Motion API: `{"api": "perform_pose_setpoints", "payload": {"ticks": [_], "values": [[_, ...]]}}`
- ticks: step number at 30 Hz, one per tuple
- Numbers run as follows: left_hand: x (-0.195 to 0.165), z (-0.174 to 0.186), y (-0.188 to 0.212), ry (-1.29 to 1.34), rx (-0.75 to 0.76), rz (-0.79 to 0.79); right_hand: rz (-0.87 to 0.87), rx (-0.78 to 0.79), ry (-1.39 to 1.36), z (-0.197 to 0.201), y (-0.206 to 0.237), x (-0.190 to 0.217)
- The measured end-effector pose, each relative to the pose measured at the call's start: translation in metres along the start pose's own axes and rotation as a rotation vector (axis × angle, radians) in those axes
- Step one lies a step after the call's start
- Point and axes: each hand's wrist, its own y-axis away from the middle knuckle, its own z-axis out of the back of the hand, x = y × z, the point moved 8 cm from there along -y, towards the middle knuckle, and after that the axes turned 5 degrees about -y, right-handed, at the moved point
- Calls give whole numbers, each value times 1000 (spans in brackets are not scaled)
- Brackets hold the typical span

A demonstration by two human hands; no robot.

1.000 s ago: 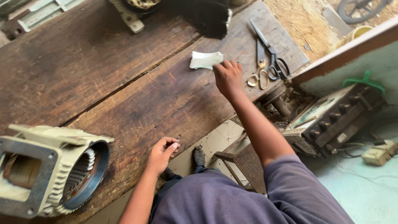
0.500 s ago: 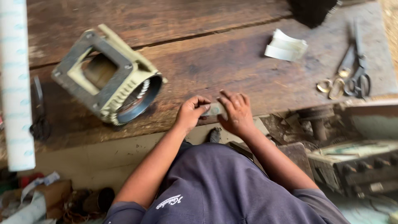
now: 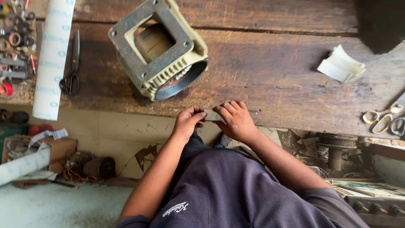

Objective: The person repeatedly picks up small white plastic pieces from a wooden workbench and inserts them into the slots of a motor stator. The person handles the pieces one at a time, placing them into the stator and occasionally adjusting them with both hands.

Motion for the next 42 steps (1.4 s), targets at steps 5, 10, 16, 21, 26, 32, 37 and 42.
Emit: {"api": "perform_pose_setpoints", "payload": {"ticks": [5, 10, 16, 21, 26, 32, 37, 42], "values": [[-4, 9, 10, -72, -57, -142, 56, 16, -47, -9, -14, 19], [-21, 14, 15, -113, -91, -241, 14, -11, -9, -18, -22, 29], [-31, 27, 6, -128, 6, -285, -69, 1, 76, -30, -28, 40], [-34, 38, 3, -226, 61, -289, -169, -20, 124, -41, -32, 56], [-32, 40, 3, -223, 197, -247, -294, -50, 203, -50, -27, 69], [-26, 41, 7, -226, 370, -264, -392, -100, 238, -60, -15, 86], [-17, 44, 6, -209, 439, -190, -406, -176, 271, -60, -13, 101], [-12, 47, 9, -224, 458, -155, -392, -181, 313, -61, -16, 109]]}}
